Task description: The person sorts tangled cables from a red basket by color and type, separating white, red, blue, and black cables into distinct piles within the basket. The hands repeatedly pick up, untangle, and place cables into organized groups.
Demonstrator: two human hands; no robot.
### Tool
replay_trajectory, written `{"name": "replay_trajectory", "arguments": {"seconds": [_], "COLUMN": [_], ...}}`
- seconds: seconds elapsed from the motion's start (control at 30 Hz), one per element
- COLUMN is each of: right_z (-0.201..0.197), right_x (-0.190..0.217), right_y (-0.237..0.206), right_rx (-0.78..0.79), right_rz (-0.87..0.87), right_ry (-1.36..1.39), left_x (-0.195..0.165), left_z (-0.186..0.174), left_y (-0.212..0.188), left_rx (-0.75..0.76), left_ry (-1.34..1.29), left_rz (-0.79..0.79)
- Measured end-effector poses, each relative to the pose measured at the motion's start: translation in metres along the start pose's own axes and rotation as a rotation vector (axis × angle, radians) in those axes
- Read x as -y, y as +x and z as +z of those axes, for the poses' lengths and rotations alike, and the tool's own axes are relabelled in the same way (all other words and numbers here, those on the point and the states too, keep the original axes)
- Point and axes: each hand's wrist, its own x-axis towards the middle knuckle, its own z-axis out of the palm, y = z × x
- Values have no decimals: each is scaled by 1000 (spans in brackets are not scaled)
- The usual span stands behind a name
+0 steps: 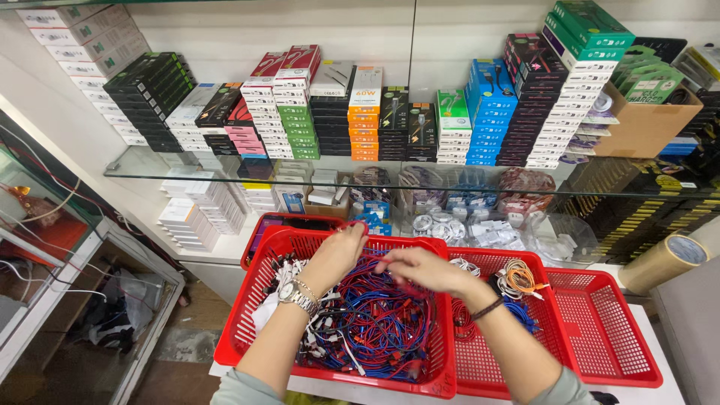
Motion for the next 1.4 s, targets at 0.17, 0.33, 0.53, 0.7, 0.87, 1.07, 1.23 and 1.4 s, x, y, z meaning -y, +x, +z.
{"name": "replay_trajectory", "arguments": {"seconds": [0.17,0.33,0.53,0.7,0.87,1.07,1.23,1.4], "right_z": [-44,-7,43,73,92,29,-57,-13], "right_x": [-13,-23,-49,-48,-18,27,12,-40], "right_y": [-9,-20,-7,12,21,17,28,23], "right_rx": [45,84,-309,-513,-492,-504,-975,-716], "right_rz": [66,67,-136,97,16,123,-28,421], "right_ry": [185,886,1153,1138,309,-148,-422,410], "left_x": [-6,4,13,2,-3,-2,-12,-4], "left_z": [-6,-2,18,32,36,34,26,0], "left_y": [-9,-2,-3,-5,-9,-22,-40,-45], "left_rx": [333,90,-6,-51,-80,-96,-206,-475], "left_ry": [-303,-294,-435,-540,-299,175,184,-42], "left_rz": [-70,-178,-271,-305,-286,-26,211,-89]}}
